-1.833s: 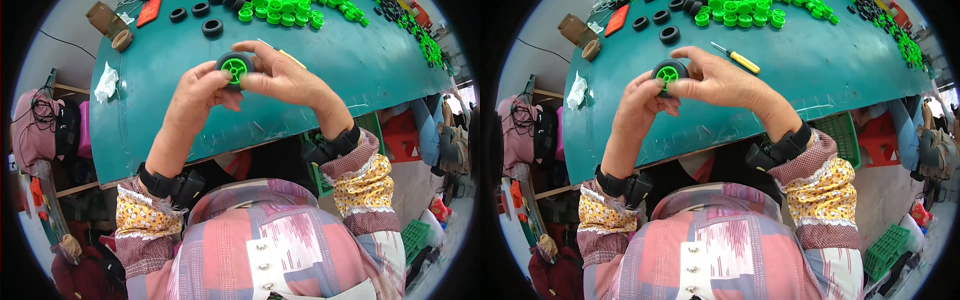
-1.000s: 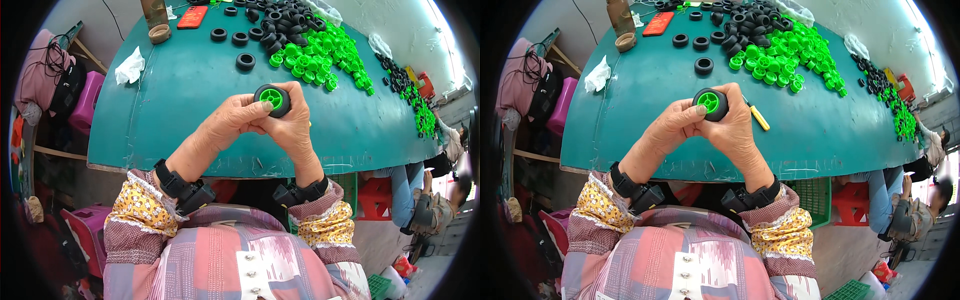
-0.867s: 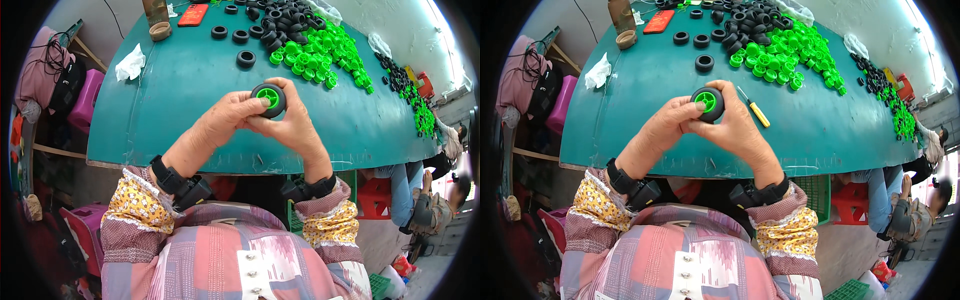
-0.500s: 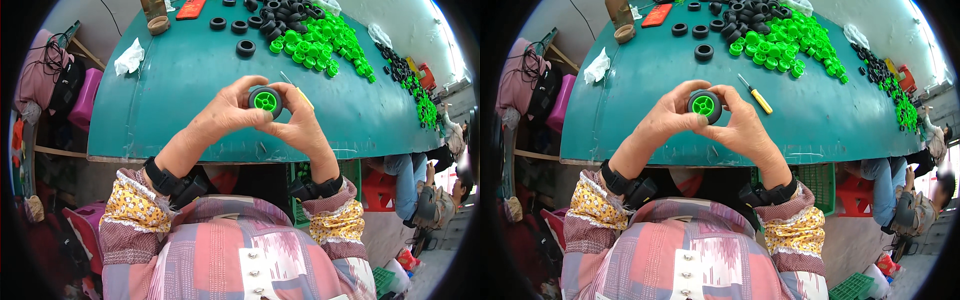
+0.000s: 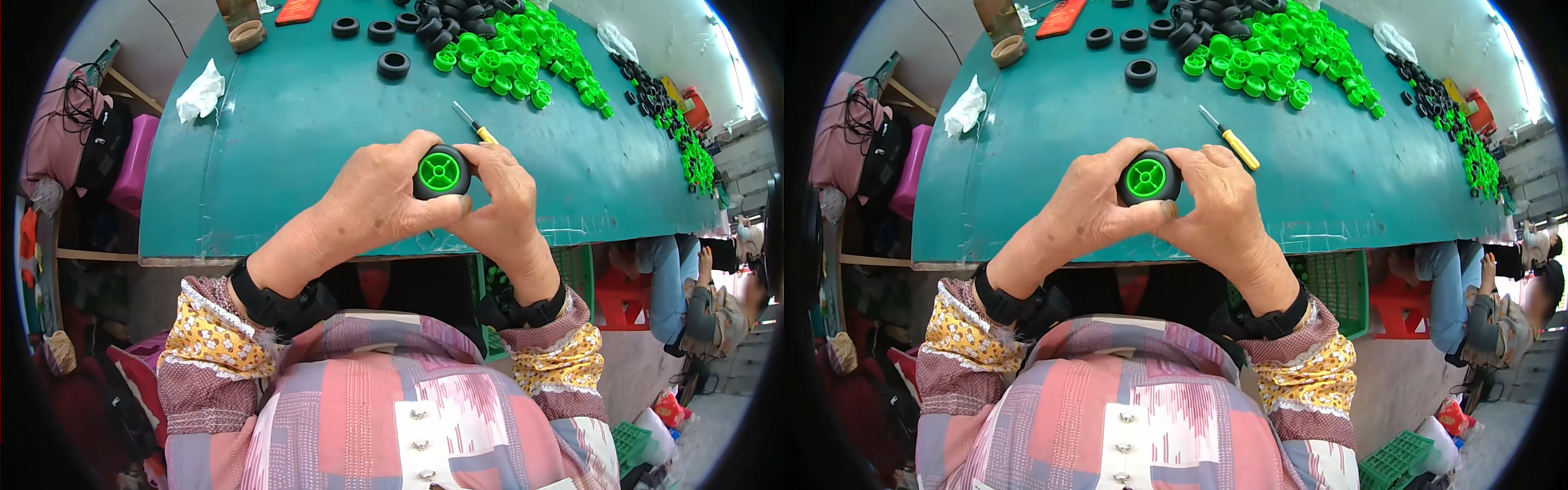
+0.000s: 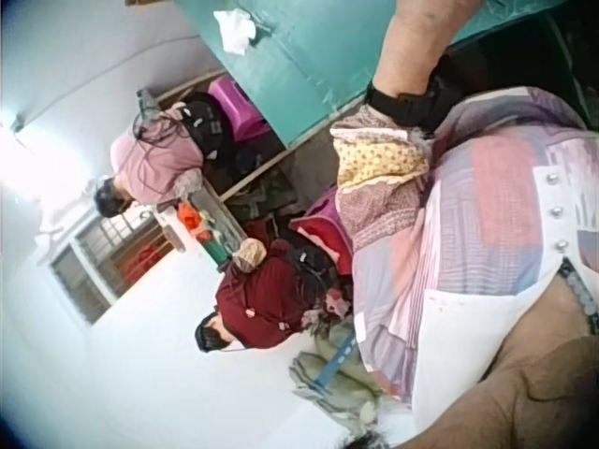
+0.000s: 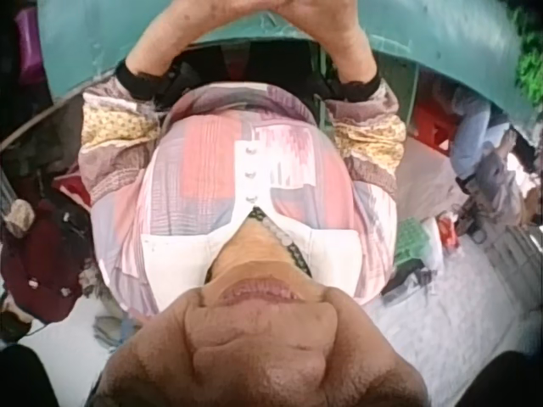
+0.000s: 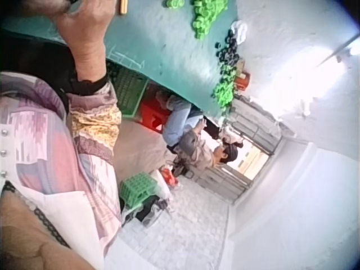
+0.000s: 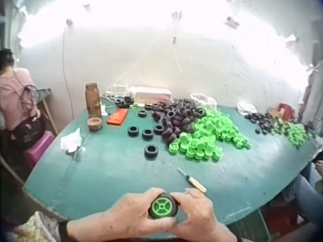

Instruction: Assembling a rubber tire onto a plastic wheel rim using a small tool.

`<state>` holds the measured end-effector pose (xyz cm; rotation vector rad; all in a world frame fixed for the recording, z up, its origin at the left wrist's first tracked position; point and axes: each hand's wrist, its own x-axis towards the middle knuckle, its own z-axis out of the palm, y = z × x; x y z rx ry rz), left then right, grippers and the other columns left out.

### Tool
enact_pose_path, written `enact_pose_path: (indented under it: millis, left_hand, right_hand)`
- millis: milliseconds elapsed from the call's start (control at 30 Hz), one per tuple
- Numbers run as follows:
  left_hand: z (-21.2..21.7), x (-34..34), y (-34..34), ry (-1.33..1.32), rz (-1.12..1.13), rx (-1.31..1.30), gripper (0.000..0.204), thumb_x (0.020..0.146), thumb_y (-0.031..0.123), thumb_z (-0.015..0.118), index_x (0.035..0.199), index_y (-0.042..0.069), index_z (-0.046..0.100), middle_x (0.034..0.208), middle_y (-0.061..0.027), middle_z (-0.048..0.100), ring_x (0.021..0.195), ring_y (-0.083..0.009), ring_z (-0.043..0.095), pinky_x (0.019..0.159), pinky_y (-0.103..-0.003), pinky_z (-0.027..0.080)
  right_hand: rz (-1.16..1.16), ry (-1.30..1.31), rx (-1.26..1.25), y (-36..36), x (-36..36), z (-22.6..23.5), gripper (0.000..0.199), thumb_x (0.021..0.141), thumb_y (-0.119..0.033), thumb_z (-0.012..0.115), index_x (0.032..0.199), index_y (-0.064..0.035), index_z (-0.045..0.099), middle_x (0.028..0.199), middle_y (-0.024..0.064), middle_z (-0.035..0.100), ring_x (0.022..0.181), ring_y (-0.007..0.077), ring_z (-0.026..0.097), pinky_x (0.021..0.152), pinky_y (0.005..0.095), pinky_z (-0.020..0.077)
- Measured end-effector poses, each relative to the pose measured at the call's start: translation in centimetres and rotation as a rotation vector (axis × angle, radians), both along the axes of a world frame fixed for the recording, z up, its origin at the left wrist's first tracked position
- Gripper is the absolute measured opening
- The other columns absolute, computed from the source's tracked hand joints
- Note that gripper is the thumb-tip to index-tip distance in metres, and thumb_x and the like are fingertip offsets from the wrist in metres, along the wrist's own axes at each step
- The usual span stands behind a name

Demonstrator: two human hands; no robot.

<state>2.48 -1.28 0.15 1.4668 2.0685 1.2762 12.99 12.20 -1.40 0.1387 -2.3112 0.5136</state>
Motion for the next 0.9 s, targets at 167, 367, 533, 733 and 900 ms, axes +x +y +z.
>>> enact_pose_path:
  millis: [167, 367, 533, 733, 900]
  left_hand:
    - [-0.9, -0.7, 0.4, 0.211, 0.003, 0.012, 0.042, 0.068, 0.021, 0.069, 0.098, -0.002, 0.050, 0.072, -0.0184, 0.059, 0.064, -0.0318, 0.061, 0.055, -0.035, 0.048]
    - [-1.5, -0.9, 0.7, 0.357, -0.023, 0.151, 0.039, 0.068, 0.021, 0.069, 0.094, -0.001, 0.051, 0.071, -0.0184, 0.059, 0.063, -0.0321, 0.062, 0.053, -0.035, 0.049]
    - [-2.2, -0.9, 0.9, 0.465, -0.018, 0.179, 0.041, 0.066, 0.023, 0.072, 0.093, -0.001, 0.052, 0.071, -0.0173, 0.059, 0.062, -0.0318, 0.061, 0.052, -0.035, 0.049]
    - [-3.3, -1.1, 2.1, 0.115, -0.133, 0.143, 0.040, 0.073, 0.023, 0.070, 0.102, 0.000, 0.054, 0.080, -0.0133, 0.062, 0.058, -0.0211, 0.061, 0.054, -0.031, 0.049]
    - [-2.9, -2.0, 1.0, -0.758, -0.266, 0.047, 0.043, 0.083, 0.028, 0.062, 0.110, -0.004, 0.054, 0.080, -0.0071, 0.062, 0.061, -0.0136, 0.061, 0.056, -0.023, 0.047]
  right_hand:
    - [0.058, -0.192, -0.104, -0.2, 0.4, 1.1, 0.061, 0.058, -0.012, 0.075, 0.111, 0.0015, 0.049, 0.092, 0.0154, 0.058, 0.082, 0.0297, 0.057, 0.074, 0.0364, 0.0460]
    - [0.308, -0.375, -0.808, 0.0, 1.5, 0.3, 0.066, 0.072, -0.016, 0.069, 0.127, 0.0031, 0.038, 0.104, 0.0140, 0.057, 0.093, 0.0212, 0.057, 0.082, 0.0343, 0.0458]
    - [0.316, -0.482, -1.328, -0.2, 1.5, 0.0, 0.045, 0.089, -0.018, 0.051, 0.126, 0.0040, 0.040, 0.103, 0.0097, 0.056, 0.089, 0.0144, 0.056, 0.076, 0.0280, 0.0496]
    - [0.266, -0.437, -1.406, 0.8, 1.7, -1.2, 0.039, 0.092, -0.019, 0.046, 0.124, 0.0037, 0.043, 0.103, 0.0099, 0.057, 0.083, 0.0141, 0.060, 0.072, 0.0257, 0.0509]
    - [0.290, -0.434, -1.342, 0.9, 2.8, -0.8, 0.040, 0.092, -0.020, 0.047, 0.125, 0.0031, 0.041, 0.100, 0.0093, 0.058, 0.080, 0.0142, 0.060, 0.071, 0.0254, 0.0506]
